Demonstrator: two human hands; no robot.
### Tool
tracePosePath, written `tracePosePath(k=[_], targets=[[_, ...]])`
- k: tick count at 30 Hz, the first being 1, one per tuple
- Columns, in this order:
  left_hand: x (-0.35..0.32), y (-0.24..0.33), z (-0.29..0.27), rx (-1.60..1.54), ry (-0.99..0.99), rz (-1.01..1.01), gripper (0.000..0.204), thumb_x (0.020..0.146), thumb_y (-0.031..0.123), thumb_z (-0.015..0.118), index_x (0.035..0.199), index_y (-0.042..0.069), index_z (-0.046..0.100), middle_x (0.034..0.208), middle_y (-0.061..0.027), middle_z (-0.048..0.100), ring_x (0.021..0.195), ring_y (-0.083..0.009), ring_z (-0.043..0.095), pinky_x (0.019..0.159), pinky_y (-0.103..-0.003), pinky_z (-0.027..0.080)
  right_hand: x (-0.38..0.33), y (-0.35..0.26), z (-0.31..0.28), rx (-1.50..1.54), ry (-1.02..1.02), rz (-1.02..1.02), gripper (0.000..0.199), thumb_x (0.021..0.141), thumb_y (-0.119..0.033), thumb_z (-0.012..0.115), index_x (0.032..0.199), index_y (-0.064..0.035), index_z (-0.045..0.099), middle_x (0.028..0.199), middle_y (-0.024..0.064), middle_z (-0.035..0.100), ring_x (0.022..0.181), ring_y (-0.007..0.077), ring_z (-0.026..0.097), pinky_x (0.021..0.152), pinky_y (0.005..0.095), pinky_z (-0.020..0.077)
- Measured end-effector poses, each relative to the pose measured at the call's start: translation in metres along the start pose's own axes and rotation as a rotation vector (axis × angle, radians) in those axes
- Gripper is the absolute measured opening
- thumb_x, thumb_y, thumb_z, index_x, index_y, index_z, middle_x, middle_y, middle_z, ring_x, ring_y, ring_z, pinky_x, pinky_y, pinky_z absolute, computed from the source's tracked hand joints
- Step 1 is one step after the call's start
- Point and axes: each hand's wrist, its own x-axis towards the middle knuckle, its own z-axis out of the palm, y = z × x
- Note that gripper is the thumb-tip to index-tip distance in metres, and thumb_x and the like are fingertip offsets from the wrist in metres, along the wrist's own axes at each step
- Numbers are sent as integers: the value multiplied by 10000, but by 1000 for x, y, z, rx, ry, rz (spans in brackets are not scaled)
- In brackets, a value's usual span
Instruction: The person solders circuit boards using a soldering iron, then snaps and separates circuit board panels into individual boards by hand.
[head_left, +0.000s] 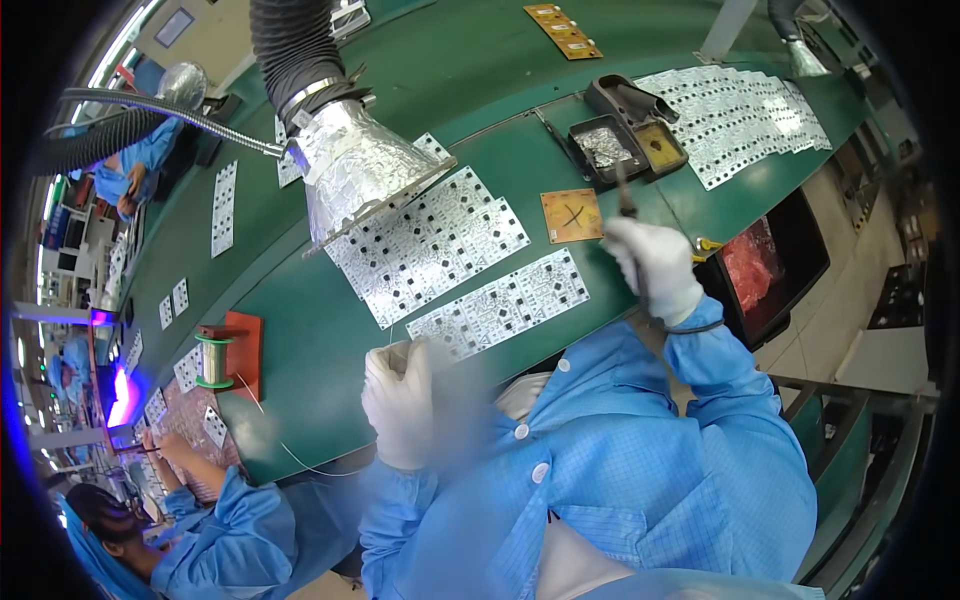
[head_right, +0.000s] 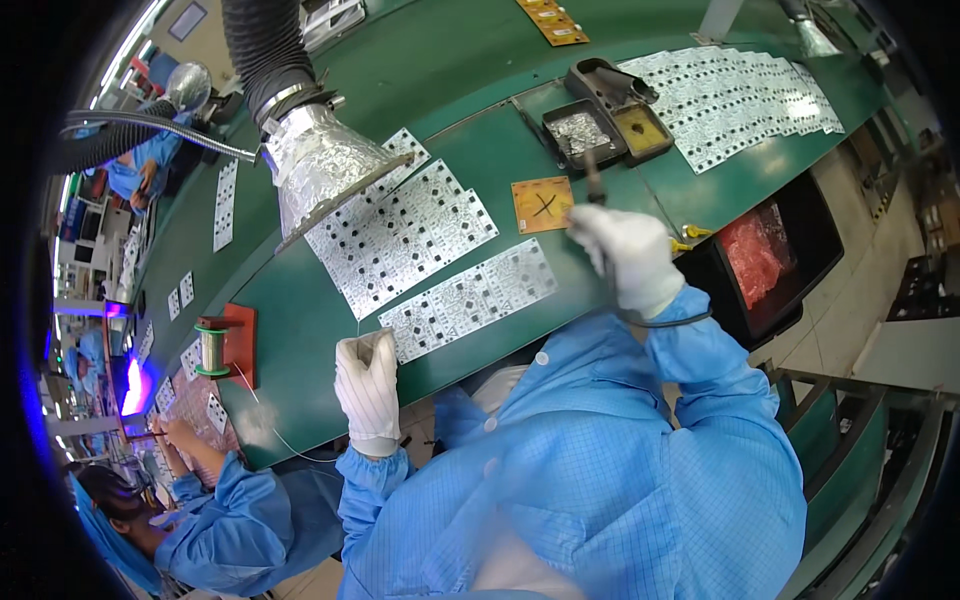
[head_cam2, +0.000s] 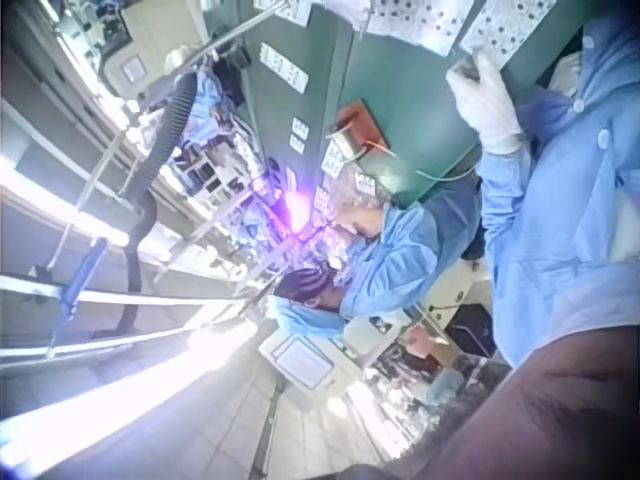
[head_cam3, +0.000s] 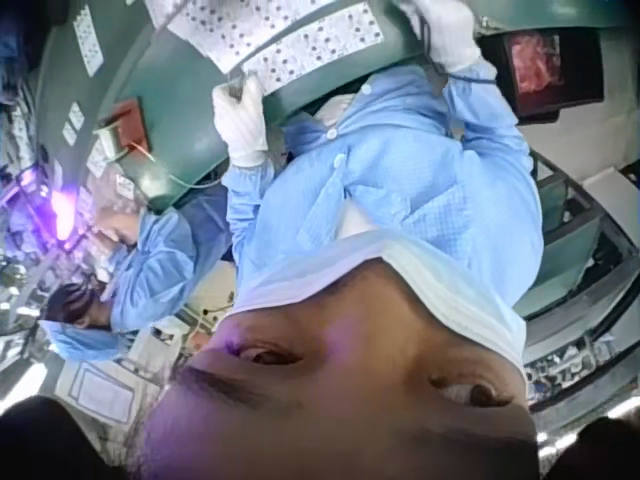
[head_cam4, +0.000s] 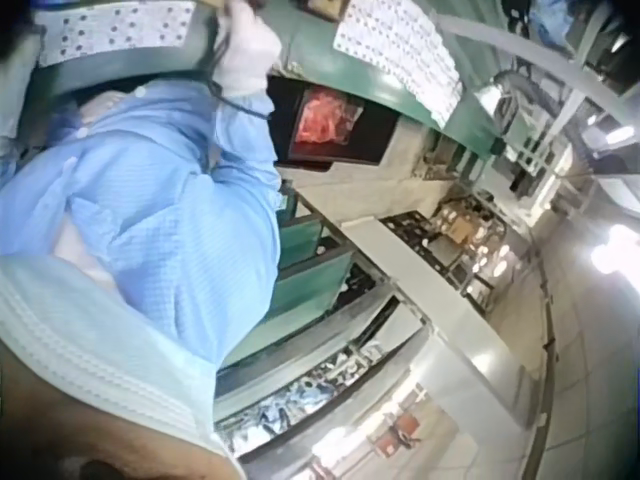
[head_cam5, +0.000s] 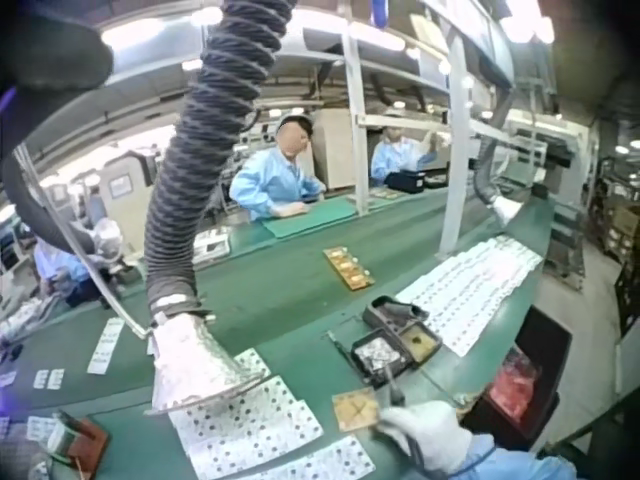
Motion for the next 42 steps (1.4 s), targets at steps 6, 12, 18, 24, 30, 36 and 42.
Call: tracePosePath(k=[6,12,18,24,30,36,42], targets=[[-1,7,-4,-352,-77,111,307,872,254,632,913,-24,508,766,-79,563,560,-118,534,477,-271,418,-7,-19,21,88,12,-217,258,756,12,692,989,-26,588,834,132,627,715,275,633,646,356,512],[-11,10,-11,-795,-138,-120,211,869,72,587,926,27,389,816,-87,531,632,-130,514,636,-231,468,-23,-24,30,778,143,235,379,815,55,660,1148,-18,495,986,94,626,897,125,618,800,260,510],[-26,15,-21,-951,103,191,276,754,-89,564,836,68,352,940,-100,478,829,-141,481,799,-265,441,-19,-39,15,685,204,141,390,844,36,625,1192,-20,456,1044,142,631,985,194,630,872,320,514],[-32,20,-27,-907,169,351,302,724,-103,548,817,88,334,930,-113,506,818,-143,489,806,-263,431,-21,-40,22,764,210,138,377,860,44,622,1193,-20,457,1047,142,630,994,191,627,877,310,507],[-38,28,-27,-614,200,266,416,682,-144,657,824,82,338,927,-109,532,825,-140,502,800,-260,447,-25,-37,24,778,190,209,376,871,30,611,1206,-34,452,1054,128,622,1020,187,616,896,306,493],[-38,30,-31,-554,187,381,434,655,-148,674,825,87,351,892,-90,546,777,-119,505,747,-233,445,-26,-34,28,789,169,231,362,897,-2,583,1231,-36,448,1095,129,603,1052,197,604,912,310,485],[-44,43,-38,-434,212,553,411,637,-118,685,815,98,384,875,-85,576,720,-114,529,654,-235,444,-21,-37,33,759,140,250,344,909,-17,575,1230,-29,449,1070,130,620,1023,181,611,902,298,483]])
